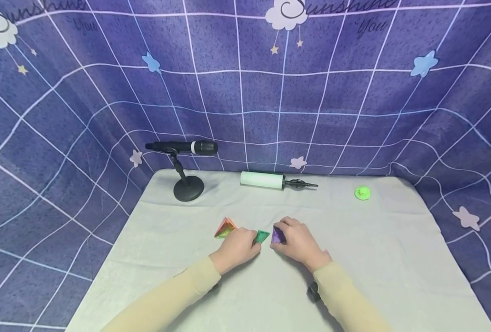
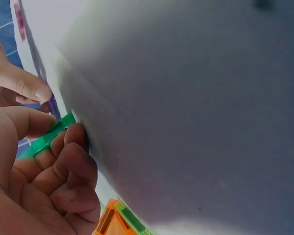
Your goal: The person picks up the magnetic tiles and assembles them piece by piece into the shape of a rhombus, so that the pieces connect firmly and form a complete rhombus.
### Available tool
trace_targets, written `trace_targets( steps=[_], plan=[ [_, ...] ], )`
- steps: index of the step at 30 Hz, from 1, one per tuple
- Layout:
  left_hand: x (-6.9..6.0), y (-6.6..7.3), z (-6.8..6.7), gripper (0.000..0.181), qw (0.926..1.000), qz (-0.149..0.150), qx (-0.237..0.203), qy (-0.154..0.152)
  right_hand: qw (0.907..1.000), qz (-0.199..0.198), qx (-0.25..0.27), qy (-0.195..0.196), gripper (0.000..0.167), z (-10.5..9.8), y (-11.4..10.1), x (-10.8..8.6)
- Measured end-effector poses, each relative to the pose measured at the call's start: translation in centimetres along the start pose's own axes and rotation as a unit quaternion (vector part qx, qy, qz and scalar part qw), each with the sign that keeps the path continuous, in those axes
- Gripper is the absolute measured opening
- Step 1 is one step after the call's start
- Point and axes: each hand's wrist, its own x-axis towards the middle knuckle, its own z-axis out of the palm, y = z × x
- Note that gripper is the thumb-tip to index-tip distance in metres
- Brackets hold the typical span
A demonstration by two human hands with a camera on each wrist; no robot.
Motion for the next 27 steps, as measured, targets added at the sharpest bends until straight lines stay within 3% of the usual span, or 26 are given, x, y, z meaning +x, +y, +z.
trace_targets(
  steps=[9, 20, 27],
  plan=[
    [1.1, -0.1, 0.0, 0.045, 1.0000, -0.003, 0.006, 0.004, 0.9999, -0.014, 0.006, 0.009, 0.068, 0.5, -0.7, 0.7],
    [1.4, 0.4, 0.4, 0.038, 0.9997, -0.017, 0.017, -0.005, 0.9994, -0.031, 0.003, 0.017, 0.062, 1.3, -1.4, 0.8],
    [1.4, 0.4, 0.4, 0.033, 0.9998, -0.013, 0.012, 0.002, 0.9998, -0.010, 0.009, 0.014, 0.063, 1.9, -2.0, 0.9]
  ],
)
